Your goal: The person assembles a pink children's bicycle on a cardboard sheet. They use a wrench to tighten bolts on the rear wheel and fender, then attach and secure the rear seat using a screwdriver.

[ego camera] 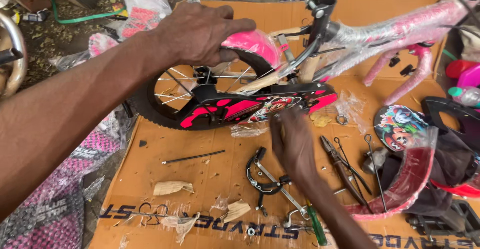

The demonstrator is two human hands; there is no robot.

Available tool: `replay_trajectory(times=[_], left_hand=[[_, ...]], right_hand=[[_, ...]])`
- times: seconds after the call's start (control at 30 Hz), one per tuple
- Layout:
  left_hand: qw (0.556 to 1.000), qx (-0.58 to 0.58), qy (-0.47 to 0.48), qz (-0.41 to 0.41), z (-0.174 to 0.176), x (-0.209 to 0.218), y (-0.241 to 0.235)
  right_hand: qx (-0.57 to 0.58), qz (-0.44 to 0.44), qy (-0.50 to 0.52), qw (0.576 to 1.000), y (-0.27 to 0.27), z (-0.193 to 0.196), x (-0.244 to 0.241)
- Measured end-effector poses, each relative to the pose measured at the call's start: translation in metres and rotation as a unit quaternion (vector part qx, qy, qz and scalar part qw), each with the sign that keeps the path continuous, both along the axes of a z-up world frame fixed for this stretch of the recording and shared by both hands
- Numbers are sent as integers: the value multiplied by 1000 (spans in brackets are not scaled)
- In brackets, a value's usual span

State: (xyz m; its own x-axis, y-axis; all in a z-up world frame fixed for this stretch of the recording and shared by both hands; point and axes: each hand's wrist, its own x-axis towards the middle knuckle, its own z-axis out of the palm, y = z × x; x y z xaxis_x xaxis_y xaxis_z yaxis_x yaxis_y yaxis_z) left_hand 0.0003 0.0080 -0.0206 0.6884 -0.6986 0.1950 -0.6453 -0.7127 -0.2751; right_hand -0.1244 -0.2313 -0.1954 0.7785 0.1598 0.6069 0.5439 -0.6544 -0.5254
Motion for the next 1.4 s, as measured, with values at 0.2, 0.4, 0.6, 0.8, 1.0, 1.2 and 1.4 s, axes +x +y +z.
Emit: replay_trajectory(times=[0.2,0.4,0.6,0.8,1.0,1.2,1.4], left_hand=[[1000,-7,-22,-18,-7,2,3],[1000,-11,0,-15,1,1,2],[999,-24,9,-22,-1,-4,3],[999,-14,36,6,3,-6,0],[999,-25,20,-9,3,-6,0],[999,-23,22,-3,0,-8,-1],[998,-10,56,34,5,-12,-4]], right_hand=[[-38,48,223,973,2,-83,-80],[-105,25,154,982,21,-91,-75],[205,-51,471,857,-16,-90,-63],[366,-77,483,792,-60,-88,-27],[322,-112,506,792,-86,-78,-9],[148,-104,488,853,-81,-78,2],[-218,-162,385,882,-104,-95,31]])
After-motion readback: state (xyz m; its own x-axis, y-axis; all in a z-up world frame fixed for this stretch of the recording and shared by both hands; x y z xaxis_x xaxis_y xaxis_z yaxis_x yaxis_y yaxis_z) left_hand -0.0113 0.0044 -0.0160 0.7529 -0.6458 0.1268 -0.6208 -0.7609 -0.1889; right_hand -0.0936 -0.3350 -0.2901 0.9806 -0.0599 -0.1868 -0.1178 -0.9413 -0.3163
